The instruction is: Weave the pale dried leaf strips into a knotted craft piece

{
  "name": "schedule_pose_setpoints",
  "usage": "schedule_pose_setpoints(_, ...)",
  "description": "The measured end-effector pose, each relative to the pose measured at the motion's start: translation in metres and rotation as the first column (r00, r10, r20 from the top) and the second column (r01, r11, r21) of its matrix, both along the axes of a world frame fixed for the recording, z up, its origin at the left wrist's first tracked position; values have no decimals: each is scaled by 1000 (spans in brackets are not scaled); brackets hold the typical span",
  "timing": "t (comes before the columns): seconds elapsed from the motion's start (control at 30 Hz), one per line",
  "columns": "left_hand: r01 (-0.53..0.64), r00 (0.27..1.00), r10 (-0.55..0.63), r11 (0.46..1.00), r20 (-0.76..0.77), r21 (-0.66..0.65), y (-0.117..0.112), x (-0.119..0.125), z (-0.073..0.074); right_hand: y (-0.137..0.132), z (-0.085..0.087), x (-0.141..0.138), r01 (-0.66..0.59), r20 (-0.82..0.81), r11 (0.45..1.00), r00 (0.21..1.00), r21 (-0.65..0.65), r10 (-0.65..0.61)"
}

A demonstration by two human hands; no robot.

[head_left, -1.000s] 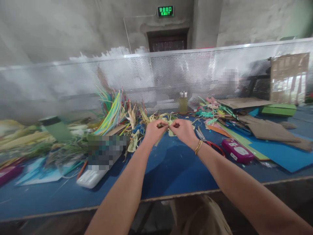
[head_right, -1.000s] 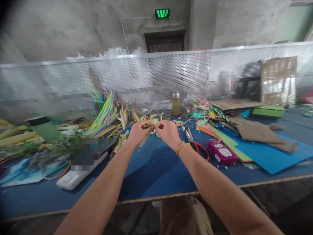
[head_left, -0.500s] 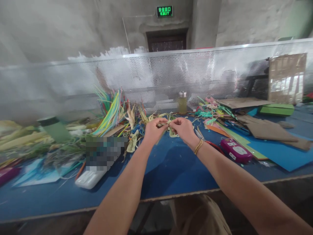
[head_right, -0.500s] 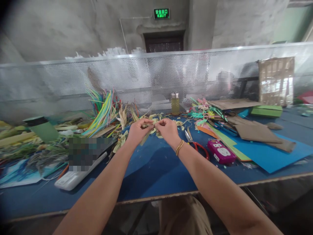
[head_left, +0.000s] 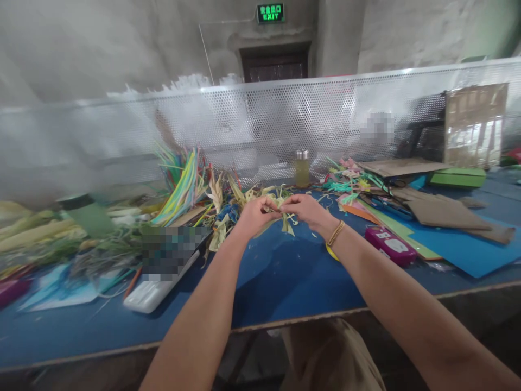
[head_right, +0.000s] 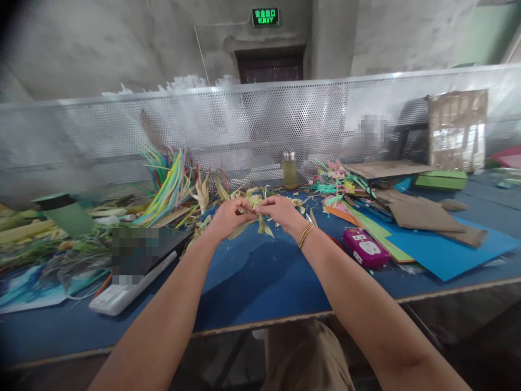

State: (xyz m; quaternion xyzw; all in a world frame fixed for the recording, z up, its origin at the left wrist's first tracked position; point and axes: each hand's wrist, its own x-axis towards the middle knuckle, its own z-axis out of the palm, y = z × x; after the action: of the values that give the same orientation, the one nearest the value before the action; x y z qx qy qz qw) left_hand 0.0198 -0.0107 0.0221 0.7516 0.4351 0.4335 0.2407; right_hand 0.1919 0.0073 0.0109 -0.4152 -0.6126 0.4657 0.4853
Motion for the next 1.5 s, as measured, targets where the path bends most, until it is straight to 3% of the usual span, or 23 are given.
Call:
schedule_pose_setpoints(0.17, 132, 991, -129, 976, 27, -173, -3, 0, -2, 12, -3, 5, -112, -265, 987, 961, -119, 77)
schedule_pose_setpoints(0.33, 301, 953, -291, 895, 81, -329, -7, 4, -5, 19, 2, 14, -55, -537, 981, 842, -185, -55)
schedule_pose_setpoints(0.53, 362, 932, -325, 846, 159, -392, -8, 2, -6, 21, 3, 15, 55, -595, 973, 783, -223, -181)
schedule_pose_setpoints(0.67, 314, 943, -233, 859, 237, -405, -3, 2, -10, 16, 4, 15, 70, -466, 978, 871, -197, -156)
schedule_pose_setpoints(0.77, 248, 927, -100, 888, 363, -388, 3, 3, -14, 12, 3, 13, 79, -194, 986, 975, -149, -108)
schedule_pose_setpoints(0.83, 217, 899, -37, 904, 437, -369, 8, 1, -16, 10, 1, 11, 57, 31, 998, 998, -37, -56)
schedule_pose_setpoints(0.93, 187, 864, 9, 923, 504, -336, 16, -2, -19, 9, -1, 10, -68, 323, 979, 946, 192, 2)
schedule_pose_setpoints(1.0, 197, 840, 16, 923, 543, -332, 18, -3, -19, 9, -2, 11, -135, 422, 947, 907, 291, 0)
schedule_pose_setpoints(1.13, 285, 785, 9, 882, 620, -375, 14, 0, -17, 8, -1, 11, -107, 450, 901, 887, 422, -106)
schedule_pose_setpoints(1.23, 305, 810, -8, 859, 586, -411, 11, 4, -17, 5, 0, 10, -103, 494, 861, 850, 498, -184)
schedule_pose_setpoints(1.37, 149, 879, 51, 915, 475, -374, 15, 6, -21, 0, 2, 8, -142, 576, 796, 765, 588, -289)
schedule_pose_setpoints(1.5, 22, 900, 121, 946, 419, -322, 18, 4, -22, -2, 4, 8, -158, 594, 774, 738, 614, -321)
